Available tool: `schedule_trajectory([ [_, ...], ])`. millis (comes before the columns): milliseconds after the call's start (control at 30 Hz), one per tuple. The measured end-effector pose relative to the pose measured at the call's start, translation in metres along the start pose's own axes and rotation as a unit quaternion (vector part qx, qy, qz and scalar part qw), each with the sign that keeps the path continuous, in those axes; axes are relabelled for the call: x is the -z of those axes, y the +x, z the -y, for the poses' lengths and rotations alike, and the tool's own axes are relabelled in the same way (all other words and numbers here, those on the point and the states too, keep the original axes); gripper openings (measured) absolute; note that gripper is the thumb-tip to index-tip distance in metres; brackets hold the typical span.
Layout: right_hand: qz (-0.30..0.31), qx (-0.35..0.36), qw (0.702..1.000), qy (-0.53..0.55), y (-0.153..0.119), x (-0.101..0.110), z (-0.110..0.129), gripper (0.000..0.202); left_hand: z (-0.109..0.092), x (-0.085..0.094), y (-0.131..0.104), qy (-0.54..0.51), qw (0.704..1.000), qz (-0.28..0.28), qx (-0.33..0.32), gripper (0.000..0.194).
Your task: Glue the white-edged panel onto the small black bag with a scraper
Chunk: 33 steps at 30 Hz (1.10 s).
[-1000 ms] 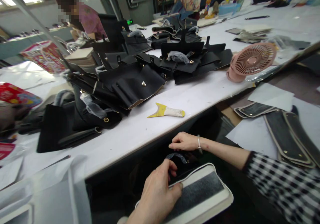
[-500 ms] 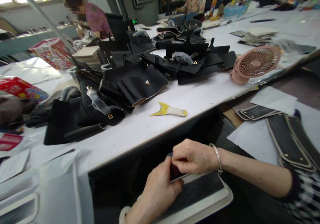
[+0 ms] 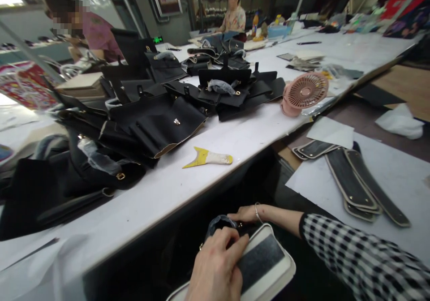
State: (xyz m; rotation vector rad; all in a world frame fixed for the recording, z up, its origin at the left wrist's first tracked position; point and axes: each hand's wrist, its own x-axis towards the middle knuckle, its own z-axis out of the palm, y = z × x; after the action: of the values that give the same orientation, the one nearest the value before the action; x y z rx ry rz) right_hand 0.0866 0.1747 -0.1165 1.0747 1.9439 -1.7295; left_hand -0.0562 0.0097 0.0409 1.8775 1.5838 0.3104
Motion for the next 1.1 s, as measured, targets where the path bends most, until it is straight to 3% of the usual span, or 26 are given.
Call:
schedule_trajectory([
  [100, 0.007, -0.060, 0.998, -0.024, 0.009, -0.011, -0.002, 0.036, 0.004, -0.015, -0.004, 0.110, 0.990, -0.048, -0.073, 0.064],
  [200, -0.001, -0.079, 0.996, -0.043, 0.012, -0.019, 0.000, 0.039, 0.007, -0.027, -0.006, 0.223, 0.962, -0.079, -0.139, 0.049],
  [333, -0.010, -0.077, 0.995, -0.057, 0.006, -0.025, 0.003, 0.041, 0.004, -0.035, -0.007, 0.303, 0.932, -0.112, -0.162, 0.037],
  [500, -0.082, -0.031, 0.992, -0.085, -0.014, 0.000, 0.020, 0.043, -0.002, -0.040, -0.007, 0.304, 0.935, -0.115, -0.144, 0.038],
  [633, -0.144, 0.041, 0.984, -0.095, -0.041, 0.016, 0.062, 0.052, -0.004, -0.047, -0.006, 0.298, 0.935, -0.141, -0.133, 0.043],
  [800, -0.090, 0.079, 0.974, -0.193, -0.064, -0.010, 0.108, 0.054, -0.011, -0.046, -0.009, 0.324, 0.925, -0.157, -0.124, 0.045],
  [967, -0.050, 0.109, 0.930, -0.348, -0.075, -0.030, 0.115, 0.031, -0.018, -0.042, -0.014, 0.261, 0.951, -0.136, -0.096, 0.034],
  [1100, -0.069, 0.119, 0.895, -0.425, -0.081, -0.035, 0.116, 0.046, -0.019, -0.037, -0.021, 0.153, 0.977, -0.119, -0.088, 0.029],
])
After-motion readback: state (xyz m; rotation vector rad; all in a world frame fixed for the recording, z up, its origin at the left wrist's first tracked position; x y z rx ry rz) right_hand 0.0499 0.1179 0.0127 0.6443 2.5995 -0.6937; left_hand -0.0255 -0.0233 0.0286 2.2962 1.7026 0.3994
